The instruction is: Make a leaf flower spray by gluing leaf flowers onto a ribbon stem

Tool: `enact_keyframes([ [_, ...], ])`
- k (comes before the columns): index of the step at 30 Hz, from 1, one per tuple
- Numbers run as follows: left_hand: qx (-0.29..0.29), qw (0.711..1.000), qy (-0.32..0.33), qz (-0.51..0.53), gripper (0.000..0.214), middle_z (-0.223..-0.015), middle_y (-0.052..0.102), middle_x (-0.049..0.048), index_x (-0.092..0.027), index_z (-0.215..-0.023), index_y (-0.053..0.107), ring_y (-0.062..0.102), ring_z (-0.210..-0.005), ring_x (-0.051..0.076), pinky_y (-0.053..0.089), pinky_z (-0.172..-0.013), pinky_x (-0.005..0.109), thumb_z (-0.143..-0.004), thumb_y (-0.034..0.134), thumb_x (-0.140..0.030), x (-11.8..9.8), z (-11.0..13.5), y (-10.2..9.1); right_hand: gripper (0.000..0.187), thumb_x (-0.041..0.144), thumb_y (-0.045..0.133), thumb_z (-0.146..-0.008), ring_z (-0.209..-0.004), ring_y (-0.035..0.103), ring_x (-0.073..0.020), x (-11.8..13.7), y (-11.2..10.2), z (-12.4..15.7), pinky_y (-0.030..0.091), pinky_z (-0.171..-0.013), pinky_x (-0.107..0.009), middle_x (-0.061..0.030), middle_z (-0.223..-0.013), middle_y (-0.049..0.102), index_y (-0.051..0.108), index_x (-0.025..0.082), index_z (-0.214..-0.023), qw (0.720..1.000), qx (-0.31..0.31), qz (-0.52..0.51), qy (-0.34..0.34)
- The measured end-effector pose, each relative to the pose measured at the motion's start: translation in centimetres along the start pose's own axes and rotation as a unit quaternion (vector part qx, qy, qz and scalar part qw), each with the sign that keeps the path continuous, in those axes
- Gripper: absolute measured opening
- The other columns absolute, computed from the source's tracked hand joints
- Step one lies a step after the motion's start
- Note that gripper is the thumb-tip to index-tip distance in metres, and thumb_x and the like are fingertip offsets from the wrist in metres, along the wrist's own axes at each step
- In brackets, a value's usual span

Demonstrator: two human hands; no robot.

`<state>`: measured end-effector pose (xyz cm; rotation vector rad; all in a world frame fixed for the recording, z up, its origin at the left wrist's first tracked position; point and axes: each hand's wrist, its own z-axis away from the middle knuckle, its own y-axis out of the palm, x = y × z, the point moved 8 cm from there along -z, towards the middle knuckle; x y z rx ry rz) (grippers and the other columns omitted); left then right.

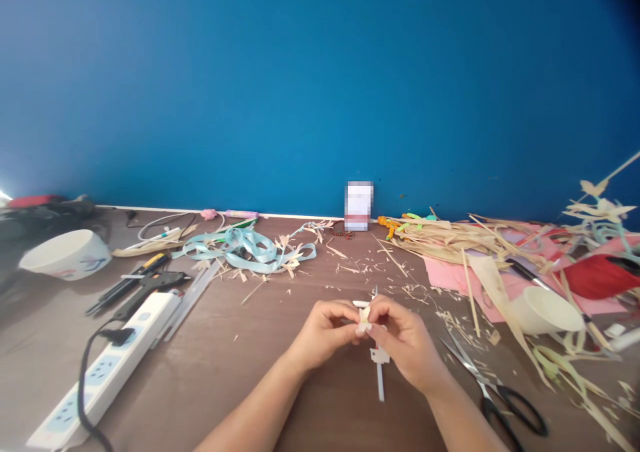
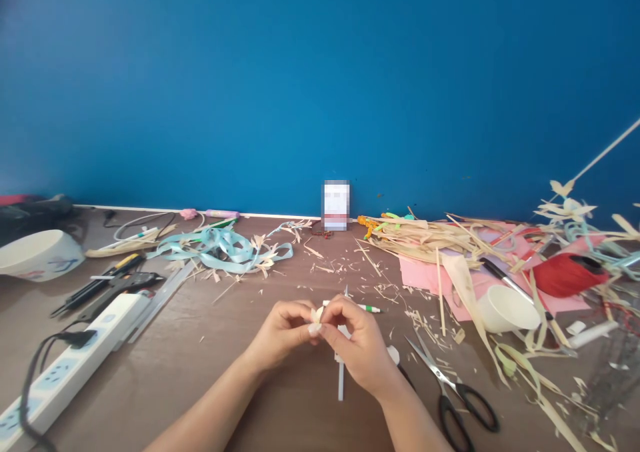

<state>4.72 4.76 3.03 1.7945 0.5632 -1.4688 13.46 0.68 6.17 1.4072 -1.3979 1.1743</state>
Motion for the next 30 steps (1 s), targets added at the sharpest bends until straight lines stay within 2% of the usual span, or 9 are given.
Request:
enact_keyframes([
  [3,0.033,0.998,-0.032,0.032,0.02,-0.065,0.062,0.0055,-0.011,-0.07,0.069,0.057,-0.058,0.012,0.045,-0.05,0.022,-0.065,0.07,-0.03,0.4,0.1,0.5,0.013,0.025,0.055,-0.081,-0.063,0.053,-0.0121,-0.2,0.4,-0.1,0.044,-0.06,-0.026,0.0011,-0.073,0.047,0.051,0.019,-0.069,0.996,0.029,-0.081,0.011],
  [6,0.057,0.996,-0.042,0.053,0.019,-0.065,0.062,0.0063,-0.011,-0.071,0.069,0.06,-0.061,0.015,0.046,-0.049,0.021,-0.066,0.068,-0.029,0.4,0.2,0.8,0.013,0.025,0.057,-0.08,-0.062,0.054,-0.0117,-0.2,0.6,-0.1,0.045,-0.061,-0.027,0.0016,-0.072,0.047,0.052,0.019,-0.07,0.992,0.047,-0.117,0.02],
  [11,0.076,0.994,-0.06,0.05,0.019,-0.065,0.063,0.0049,-0.011,-0.069,0.069,0.058,-0.057,0.012,0.048,-0.052,0.022,-0.064,0.071,-0.029,0.5,0.2,0.7,0.012,0.026,0.058,-0.079,-0.066,0.056,-0.0127,-0.2,0.9,-0.1,0.045,-0.062,-0.027,0.0015,-0.069,0.05,0.054,0.019,-0.071,0.991,0.083,-0.104,0.03],
  [15,0.116,0.99,-0.069,0.043,0.019,-0.065,0.063,0.0046,-0.011,-0.068,0.068,0.059,-0.057,0.012,0.048,-0.053,0.022,-0.062,0.071,-0.029,0.4,0.4,1.0,0.011,0.026,0.06,-0.078,-0.066,0.058,-0.0128,0.0,1.2,0.1,0.045,-0.06,-0.026,0.0017,-0.07,0.051,0.054,0.019,-0.072,0.989,0.11,-0.092,0.036],
  [20,0.158,0.982,-0.098,0.033,0.02,-0.066,0.064,0.0056,-0.011,-0.069,0.068,0.06,-0.058,0.012,0.048,-0.055,0.023,-0.063,0.071,-0.03,0.4,0.8,1.5,0.012,0.025,0.062,-0.077,-0.065,0.058,-0.0119,0.2,1.2,0.2,0.044,-0.06,-0.026,0.0012,-0.071,0.052,0.055,0.018,-0.069,0.991,0.122,-0.047,0.026],
  [30,0.209,0.969,-0.13,0.015,0.021,-0.059,0.065,0.0042,-0.011,-0.071,0.069,0.058,-0.051,0.01,0.047,-0.054,0.021,-0.065,0.069,-0.031,0.2,1.4,2.1,0.009,0.025,0.061,-0.077,-0.063,0.058,-0.0116,0.0,1.4,0.7,0.042,-0.061,-0.026,0.0013,-0.071,0.054,0.057,0.018,-0.072,0.988,0.148,-0.022,0.032],
])
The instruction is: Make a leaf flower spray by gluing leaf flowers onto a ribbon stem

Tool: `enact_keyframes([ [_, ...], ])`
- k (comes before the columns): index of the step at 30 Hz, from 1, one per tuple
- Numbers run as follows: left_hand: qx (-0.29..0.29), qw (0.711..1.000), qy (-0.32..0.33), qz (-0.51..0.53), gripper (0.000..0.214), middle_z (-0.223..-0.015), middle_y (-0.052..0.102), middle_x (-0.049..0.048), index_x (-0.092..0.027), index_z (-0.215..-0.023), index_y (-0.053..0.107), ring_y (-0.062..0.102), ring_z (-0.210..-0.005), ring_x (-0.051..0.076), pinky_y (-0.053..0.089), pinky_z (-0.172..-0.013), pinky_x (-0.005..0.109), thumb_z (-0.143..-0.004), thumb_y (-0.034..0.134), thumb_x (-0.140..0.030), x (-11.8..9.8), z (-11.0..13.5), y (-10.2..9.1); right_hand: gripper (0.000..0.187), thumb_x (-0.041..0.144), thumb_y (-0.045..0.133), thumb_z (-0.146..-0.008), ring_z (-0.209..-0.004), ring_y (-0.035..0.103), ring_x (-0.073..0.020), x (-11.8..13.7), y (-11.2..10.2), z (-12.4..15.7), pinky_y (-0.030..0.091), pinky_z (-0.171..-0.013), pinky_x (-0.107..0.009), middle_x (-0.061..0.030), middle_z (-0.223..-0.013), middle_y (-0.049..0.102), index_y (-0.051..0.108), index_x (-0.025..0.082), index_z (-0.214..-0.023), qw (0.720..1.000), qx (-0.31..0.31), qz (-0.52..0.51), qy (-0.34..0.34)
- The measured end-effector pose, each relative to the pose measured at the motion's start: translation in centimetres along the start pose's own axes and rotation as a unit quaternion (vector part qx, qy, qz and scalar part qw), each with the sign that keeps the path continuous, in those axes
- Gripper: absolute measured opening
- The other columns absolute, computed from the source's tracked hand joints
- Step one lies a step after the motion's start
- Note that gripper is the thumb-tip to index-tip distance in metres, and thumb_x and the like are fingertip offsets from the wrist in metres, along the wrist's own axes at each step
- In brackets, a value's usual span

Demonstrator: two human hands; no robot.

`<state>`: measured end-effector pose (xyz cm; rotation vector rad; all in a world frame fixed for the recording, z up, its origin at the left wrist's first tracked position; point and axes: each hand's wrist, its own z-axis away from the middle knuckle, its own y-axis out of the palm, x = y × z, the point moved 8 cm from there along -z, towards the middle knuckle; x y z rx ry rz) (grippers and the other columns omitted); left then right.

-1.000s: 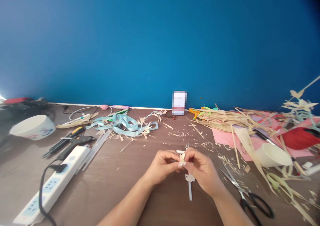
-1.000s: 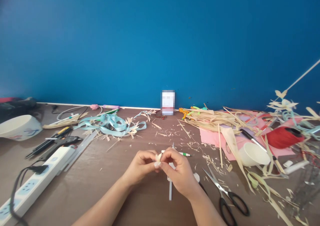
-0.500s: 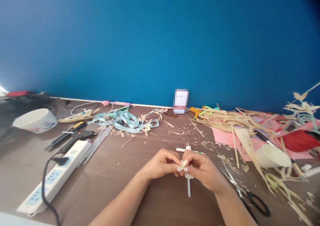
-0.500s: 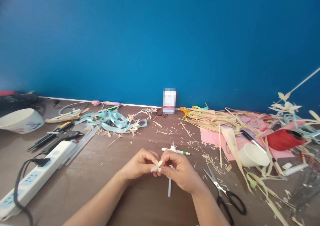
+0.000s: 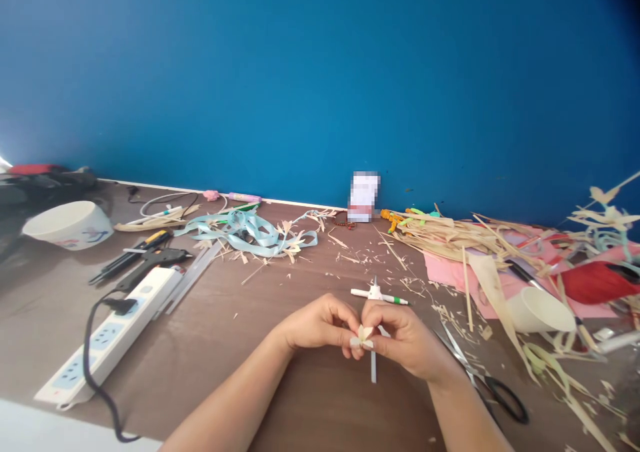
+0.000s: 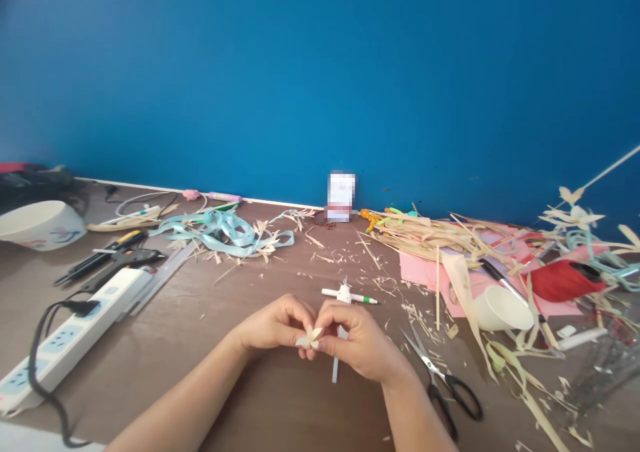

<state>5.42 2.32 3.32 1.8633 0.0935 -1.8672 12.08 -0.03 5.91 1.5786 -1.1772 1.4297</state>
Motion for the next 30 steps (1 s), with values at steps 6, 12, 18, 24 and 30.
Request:
enact_keyframes([
  [6,-0.02,0.999,0.025,0.008,0.021,-0.06,0.065,0.0048,-0.011,-0.071,0.069,0.059,-0.055,0.012,0.047,-0.057,0.024,-0.064,0.07,-0.03,-0.1,0.0,-0.4,0.01,0.025,0.06,-0.078,-0.063,0.056,-0.0123,0.0,-0.2,0.0,0.041,-0.061,-0.026,0.0004,-0.069,0.056,0.056,0.019,-0.071,0.999,-0.015,0.03,0.005],
  [12,-0.145,0.975,0.14,-0.089,0.02,-0.065,0.064,0.0058,-0.011,-0.067,0.068,0.057,-0.06,0.012,0.044,-0.057,0.022,-0.066,0.068,-0.031,-1.8,0.1,-1.9,0.009,0.025,0.059,-0.077,-0.064,0.053,-0.0133,0.4,-1.4,0.1,0.042,-0.061,-0.025,0.0,-0.069,0.056,0.055,0.019,-0.072,0.991,-0.111,0.071,-0.005],
  [18,-0.217,0.922,0.221,-0.232,0.015,-0.068,0.064,0.0066,-0.013,-0.072,0.069,0.057,-0.061,0.012,0.042,-0.056,0.021,-0.074,0.06,-0.025,-3.4,1.0,-2.0,0.006,0.02,0.056,-0.079,-0.065,0.052,-0.0133,1.3,-1.8,0.5,0.042,-0.061,-0.025,-0.0008,-0.072,0.054,0.056,0.02,-0.073,0.974,-0.165,0.152,-0.042],
  [24,-0.24,0.879,0.276,-0.307,0.012,-0.071,0.066,0.0082,-0.013,-0.077,0.068,0.059,-0.065,0.014,0.045,-0.061,0.023,-0.076,0.057,-0.018,-4.3,1.6,-1.5,0.008,0.014,0.054,-0.079,-0.066,0.053,-0.0132,2.4,-1.8,0.7,0.042,-0.061,-0.024,-0.0012,-0.073,0.056,0.057,0.02,-0.074,0.953,-0.193,0.215,-0.094],
  [30,-0.24,0.863,0.28,-0.346,0.013,-0.072,0.066,0.0082,-0.013,-0.079,0.068,0.06,-0.066,0.014,0.046,-0.062,0.023,-0.077,0.055,-0.017,-4.4,1.6,-1.1,0.009,0.013,0.053,-0.079,-0.065,0.054,-0.0133,2.1,-1.9,0.7,0.042,-0.061,-0.023,-0.0008,-0.071,0.056,0.055,0.019,-0.072,0.948,-0.204,0.228,-0.088],
])
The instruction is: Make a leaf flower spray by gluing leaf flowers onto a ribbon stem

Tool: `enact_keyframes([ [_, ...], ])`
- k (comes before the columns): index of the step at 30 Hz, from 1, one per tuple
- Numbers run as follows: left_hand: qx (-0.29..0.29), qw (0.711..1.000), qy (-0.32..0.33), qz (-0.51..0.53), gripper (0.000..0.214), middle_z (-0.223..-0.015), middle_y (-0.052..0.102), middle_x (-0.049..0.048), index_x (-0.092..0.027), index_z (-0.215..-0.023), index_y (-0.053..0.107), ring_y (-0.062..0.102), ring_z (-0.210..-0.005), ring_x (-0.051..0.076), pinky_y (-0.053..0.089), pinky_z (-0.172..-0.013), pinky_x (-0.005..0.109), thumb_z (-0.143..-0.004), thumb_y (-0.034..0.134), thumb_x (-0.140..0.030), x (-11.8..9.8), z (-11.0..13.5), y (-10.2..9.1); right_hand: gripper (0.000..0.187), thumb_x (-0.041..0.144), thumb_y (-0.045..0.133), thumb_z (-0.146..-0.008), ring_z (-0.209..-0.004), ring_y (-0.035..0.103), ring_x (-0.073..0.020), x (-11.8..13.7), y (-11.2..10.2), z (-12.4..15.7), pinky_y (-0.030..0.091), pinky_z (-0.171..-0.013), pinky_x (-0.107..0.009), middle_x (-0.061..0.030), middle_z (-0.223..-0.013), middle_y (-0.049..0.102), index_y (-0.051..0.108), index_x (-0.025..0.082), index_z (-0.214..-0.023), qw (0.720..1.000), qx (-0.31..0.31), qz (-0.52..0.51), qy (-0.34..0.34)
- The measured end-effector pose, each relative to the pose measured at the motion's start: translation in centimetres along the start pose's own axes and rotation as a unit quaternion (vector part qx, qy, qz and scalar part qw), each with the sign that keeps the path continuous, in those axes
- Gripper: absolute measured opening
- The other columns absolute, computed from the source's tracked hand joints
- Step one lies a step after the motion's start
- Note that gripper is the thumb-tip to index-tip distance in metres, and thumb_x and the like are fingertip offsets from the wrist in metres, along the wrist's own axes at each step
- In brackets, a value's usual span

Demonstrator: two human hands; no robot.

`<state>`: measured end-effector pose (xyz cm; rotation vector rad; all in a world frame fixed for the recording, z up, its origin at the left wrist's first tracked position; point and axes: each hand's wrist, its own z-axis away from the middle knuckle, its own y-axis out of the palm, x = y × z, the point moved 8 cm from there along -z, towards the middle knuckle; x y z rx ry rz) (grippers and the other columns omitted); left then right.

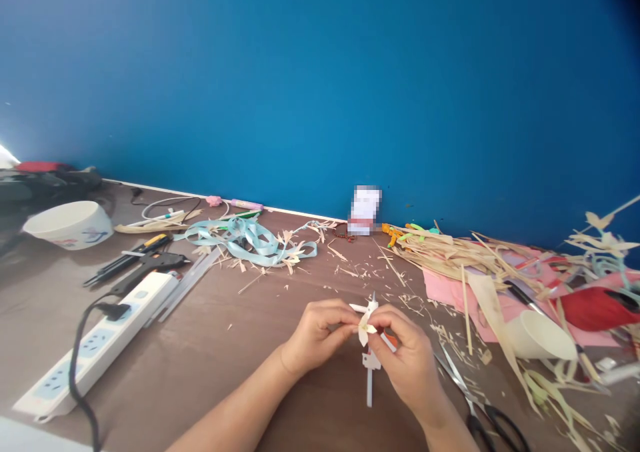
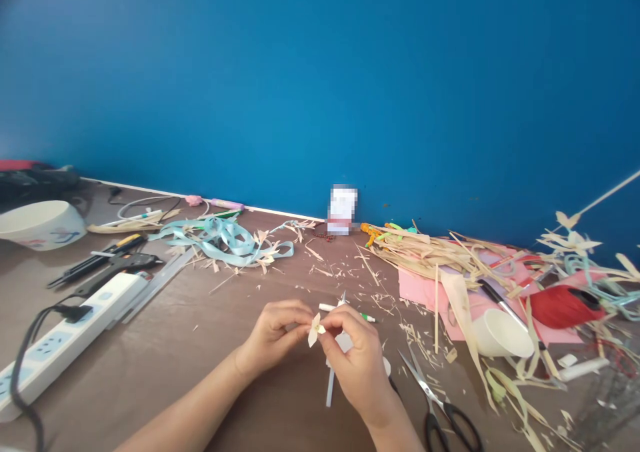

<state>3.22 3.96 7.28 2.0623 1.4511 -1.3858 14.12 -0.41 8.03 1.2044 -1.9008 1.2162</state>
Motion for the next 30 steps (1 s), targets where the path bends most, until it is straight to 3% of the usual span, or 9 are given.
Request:
enact_keyframes([
  [7,0.001,1.0,-0.009,0.001,0.014,-0.076,0.066,0.0089,-0.014,-0.081,0.067,0.06,-0.069,0.014,0.046,-0.064,0.024,-0.079,0.054,-0.017,0.17,-0.14,0.17,0.008,0.014,0.051,-0.078,-0.065,0.053,-0.0135,-0.91,0.05,-0.02,0.043,-0.06,-0.023,-0.0007,-0.072,0.054,0.054,0.019,-0.072,1.0,-0.01,0.008,0.017],
  [21,-0.011,0.999,-0.009,-0.043,0.015,-0.072,0.064,0.0081,-0.013,-0.079,0.066,0.058,-0.066,0.014,0.045,-0.062,0.023,-0.079,0.051,-0.016,0.38,0.1,0.37,0.012,0.009,0.049,-0.076,-0.065,0.054,-0.0136,-0.46,0.16,-0.19,0.042,-0.061,-0.024,0.0,-0.07,0.054,0.052,0.02,-0.069,0.999,-0.025,0.035,-0.012],
  [30,-0.005,0.998,0.02,-0.065,0.016,-0.073,0.063,0.0082,-0.014,-0.081,0.063,0.058,-0.068,0.015,0.045,-0.064,0.024,-0.081,0.046,-0.014,-0.28,0.27,0.66,0.014,0.006,0.049,-0.073,-0.062,0.05,-0.0135,-0.77,0.44,-0.1,0.04,-0.058,-0.024,0.0005,-0.067,0.052,0.051,0.02,-0.068,0.999,-0.011,0.044,-0.005],
])
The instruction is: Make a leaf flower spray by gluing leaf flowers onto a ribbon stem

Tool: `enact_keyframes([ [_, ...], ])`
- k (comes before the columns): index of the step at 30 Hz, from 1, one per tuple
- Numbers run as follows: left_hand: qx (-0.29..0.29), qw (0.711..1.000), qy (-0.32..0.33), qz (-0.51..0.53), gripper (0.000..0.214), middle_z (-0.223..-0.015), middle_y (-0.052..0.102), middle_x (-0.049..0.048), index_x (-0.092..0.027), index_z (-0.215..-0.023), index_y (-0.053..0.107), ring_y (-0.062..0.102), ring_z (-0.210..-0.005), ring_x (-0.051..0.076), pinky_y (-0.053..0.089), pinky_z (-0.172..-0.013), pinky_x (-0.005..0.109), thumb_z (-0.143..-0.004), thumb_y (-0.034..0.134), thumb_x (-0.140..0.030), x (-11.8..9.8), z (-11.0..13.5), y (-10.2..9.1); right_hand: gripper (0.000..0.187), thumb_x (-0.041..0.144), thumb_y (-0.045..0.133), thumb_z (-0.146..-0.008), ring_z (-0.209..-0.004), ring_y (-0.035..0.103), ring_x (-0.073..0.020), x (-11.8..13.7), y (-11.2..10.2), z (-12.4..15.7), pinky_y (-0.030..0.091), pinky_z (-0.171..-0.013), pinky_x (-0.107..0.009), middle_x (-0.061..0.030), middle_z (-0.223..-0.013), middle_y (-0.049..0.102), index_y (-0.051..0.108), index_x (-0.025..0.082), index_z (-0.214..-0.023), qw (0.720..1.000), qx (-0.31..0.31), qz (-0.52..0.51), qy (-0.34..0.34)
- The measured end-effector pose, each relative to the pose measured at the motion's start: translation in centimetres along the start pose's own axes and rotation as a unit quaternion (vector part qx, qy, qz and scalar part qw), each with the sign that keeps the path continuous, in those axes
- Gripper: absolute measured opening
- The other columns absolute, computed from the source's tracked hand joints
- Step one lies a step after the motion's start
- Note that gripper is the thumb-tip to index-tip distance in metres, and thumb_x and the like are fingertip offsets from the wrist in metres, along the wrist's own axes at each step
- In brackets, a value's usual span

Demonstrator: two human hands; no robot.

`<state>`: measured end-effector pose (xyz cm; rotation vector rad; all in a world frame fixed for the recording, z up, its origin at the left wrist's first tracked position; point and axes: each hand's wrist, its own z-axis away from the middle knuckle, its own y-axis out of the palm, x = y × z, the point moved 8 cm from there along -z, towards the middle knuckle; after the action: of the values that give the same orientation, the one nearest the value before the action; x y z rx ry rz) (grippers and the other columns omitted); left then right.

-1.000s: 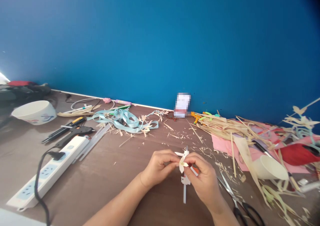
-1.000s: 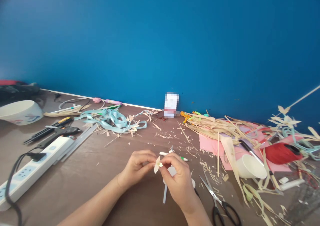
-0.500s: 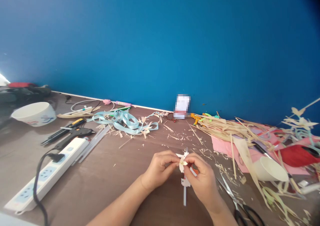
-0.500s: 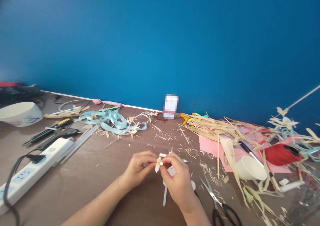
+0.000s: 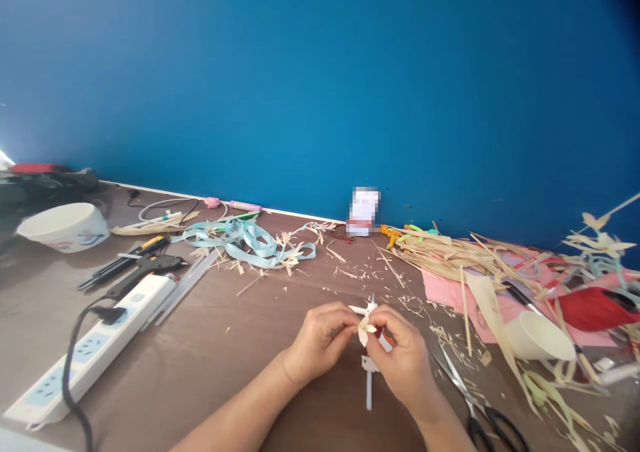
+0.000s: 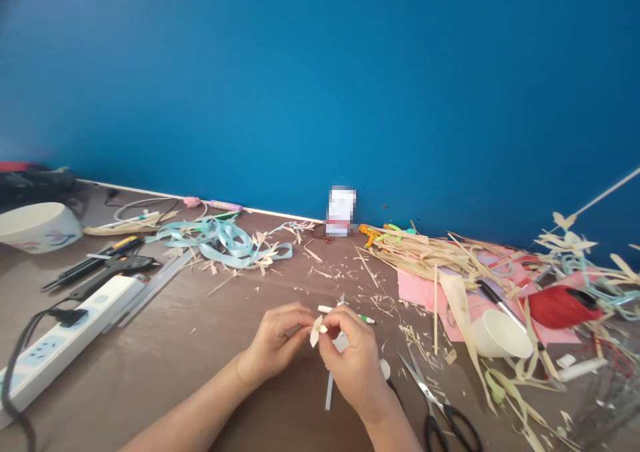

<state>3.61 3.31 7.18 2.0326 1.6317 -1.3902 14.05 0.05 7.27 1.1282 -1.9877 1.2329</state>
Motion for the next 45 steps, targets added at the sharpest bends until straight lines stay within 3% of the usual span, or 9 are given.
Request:
enact_keyframes([
  [7,-0.01,1.0,-0.015,0.019,0.015,-0.073,0.063,0.0078,-0.013,-0.078,0.063,0.057,-0.068,0.014,0.044,-0.063,0.024,-0.079,0.048,-0.014,0.3,0.1,0.2,0.014,0.007,0.049,-0.074,-0.061,0.049,-0.0126,0.3,-0.1,-0.2,0.04,-0.058,-0.024,0.0011,-0.066,0.051,0.05,0.02,-0.068,1.0,0.001,-0.003,-0.006],
  [12,-0.041,0.996,-0.072,0.046,0.014,-0.068,0.061,0.0061,-0.012,-0.076,0.064,0.056,-0.061,0.013,0.043,-0.056,0.021,-0.079,0.052,-0.018,1.3,-0.2,-0.1,0.01,0.014,0.053,-0.074,-0.064,0.05,-0.0132,-0.8,0.0,0.1,0.043,-0.06,-0.024,0.0003,-0.072,0.052,0.052,0.02,-0.081,0.999,-0.016,-0.016,0.045],
  [14,-0.057,0.996,-0.064,0.04,0.014,-0.068,0.062,0.0063,-0.012,-0.076,0.064,0.056,-0.062,0.013,0.043,-0.057,0.021,-0.079,0.052,-0.017,1.3,-0.2,-0.4,0.015,0.015,0.054,-0.073,-0.064,0.049,-0.0133,-1.1,-0.2,0.5,0.043,-0.061,-0.024,0.0002,-0.072,0.05,0.051,0.02,-0.087,0.997,-0.028,-0.032,0.059],
  [17,-0.064,0.997,-0.034,0.021,0.014,-0.07,0.063,0.0069,-0.013,-0.076,0.064,0.057,-0.065,0.013,0.045,-0.062,0.023,-0.079,0.051,-0.016,1.0,-0.2,-0.9,0.009,0.018,0.052,-0.076,-0.064,0.048,-0.0132,-1.1,-0.3,0.7,0.043,-0.059,-0.024,-0.0005,-0.071,0.049,0.05,0.018,-0.085,0.993,-0.02,-0.081,0.079],
  [24,-0.033,0.998,0.021,-0.041,0.017,-0.079,0.064,0.0092,-0.015,-0.085,0.064,0.058,-0.074,0.015,0.047,-0.068,0.026,-0.08,0.047,-0.015,0.3,0.0,-0.6,0.015,0.029,0.049,-0.081,-0.056,0.046,-0.0117,-1.5,-0.1,0.6,0.04,-0.05,-0.023,-0.0001,-0.064,0.05,0.054,0.017,-0.073,0.98,0.018,-0.134,0.144],
  [32,-0.024,0.999,0.022,-0.035,0.017,-0.079,0.063,0.0088,-0.015,-0.085,0.063,0.058,-0.073,0.015,0.046,-0.067,0.026,-0.08,0.047,-0.014,0.4,0.0,-0.4,0.021,0.033,0.05,-0.081,-0.054,0.044,-0.0108,-2.7,0.7,0.9,0.038,-0.048,-0.023,0.0014,-0.06,0.048,0.056,0.016,-0.07,0.966,0.041,-0.161,0.2],
  [41,-0.028,0.987,-0.084,0.131,0.014,-0.072,0.063,0.0077,-0.012,-0.075,0.064,0.057,-0.066,0.014,0.045,-0.06,0.024,-0.078,0.054,-0.022,1.7,0.0,0.5,0.021,0.032,0.053,-0.078,-0.044,0.03,-0.0066,-3.6,1.5,1.1,0.027,-0.042,-0.019,0.0068,-0.049,0.036,0.051,0.017,-0.063,0.938,0.022,-0.256,0.234],
  [45,-0.031,0.991,-0.078,0.105,0.014,-0.072,0.063,0.0077,-0.012,-0.075,0.064,0.056,-0.066,0.014,0.044,-0.061,0.024,-0.078,0.054,-0.021,1.7,0.0,0.4,0.021,0.033,0.054,-0.077,-0.044,0.03,-0.0065,-3.8,1.6,1.2,0.025,-0.041,-0.019,0.0063,-0.05,0.038,0.053,0.016,-0.065,0.932,0.025,-0.269,0.241],
])
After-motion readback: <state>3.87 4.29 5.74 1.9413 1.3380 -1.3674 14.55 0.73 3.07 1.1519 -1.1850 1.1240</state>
